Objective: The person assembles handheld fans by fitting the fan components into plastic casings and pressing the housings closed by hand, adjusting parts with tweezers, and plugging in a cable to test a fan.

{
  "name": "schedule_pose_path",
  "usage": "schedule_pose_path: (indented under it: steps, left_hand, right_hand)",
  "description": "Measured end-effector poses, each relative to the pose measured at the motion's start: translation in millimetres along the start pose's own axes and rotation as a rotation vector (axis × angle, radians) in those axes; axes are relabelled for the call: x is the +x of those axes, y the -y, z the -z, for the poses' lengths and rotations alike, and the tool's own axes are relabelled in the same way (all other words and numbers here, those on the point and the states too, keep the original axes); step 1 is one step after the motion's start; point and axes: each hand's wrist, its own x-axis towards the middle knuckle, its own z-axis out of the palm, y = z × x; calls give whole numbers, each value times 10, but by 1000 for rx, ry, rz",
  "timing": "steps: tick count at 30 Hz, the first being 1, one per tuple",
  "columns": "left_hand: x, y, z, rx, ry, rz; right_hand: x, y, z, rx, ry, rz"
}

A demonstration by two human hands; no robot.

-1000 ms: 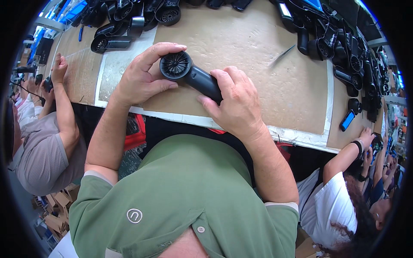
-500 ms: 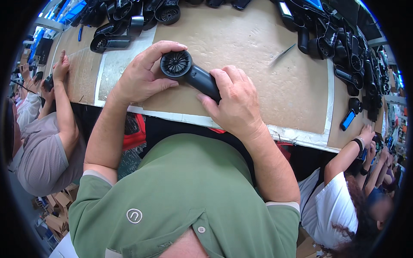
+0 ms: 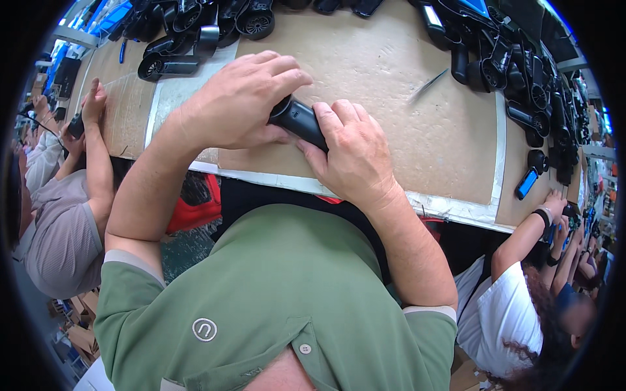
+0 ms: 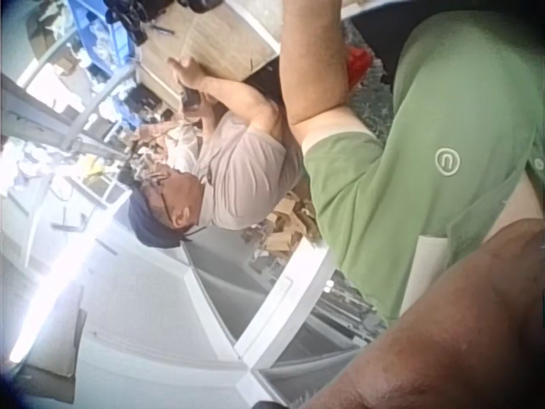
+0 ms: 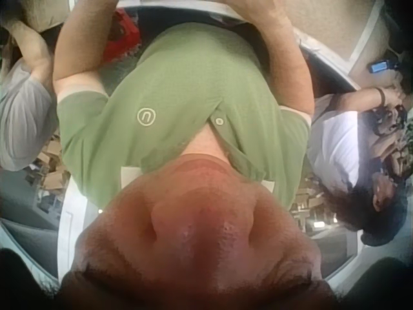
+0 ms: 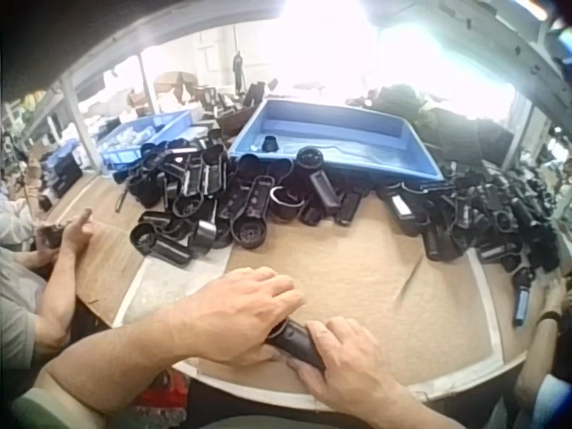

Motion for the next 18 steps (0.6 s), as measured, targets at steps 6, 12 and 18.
schedule_pose_path:
  steps: [6,12,18]
  left_hand:
    - [-14,-41,-45,10,125,73]
    - [-38,-35,-83,-1,82,61]
    - [-58,12,-113,-38,53,52]
  right_hand:
    - [-15,1,-50,-49,-29,31]
    - [-24,-1,-71,-69,-52,51]
    - [9,31,-84,-108,-46,57]
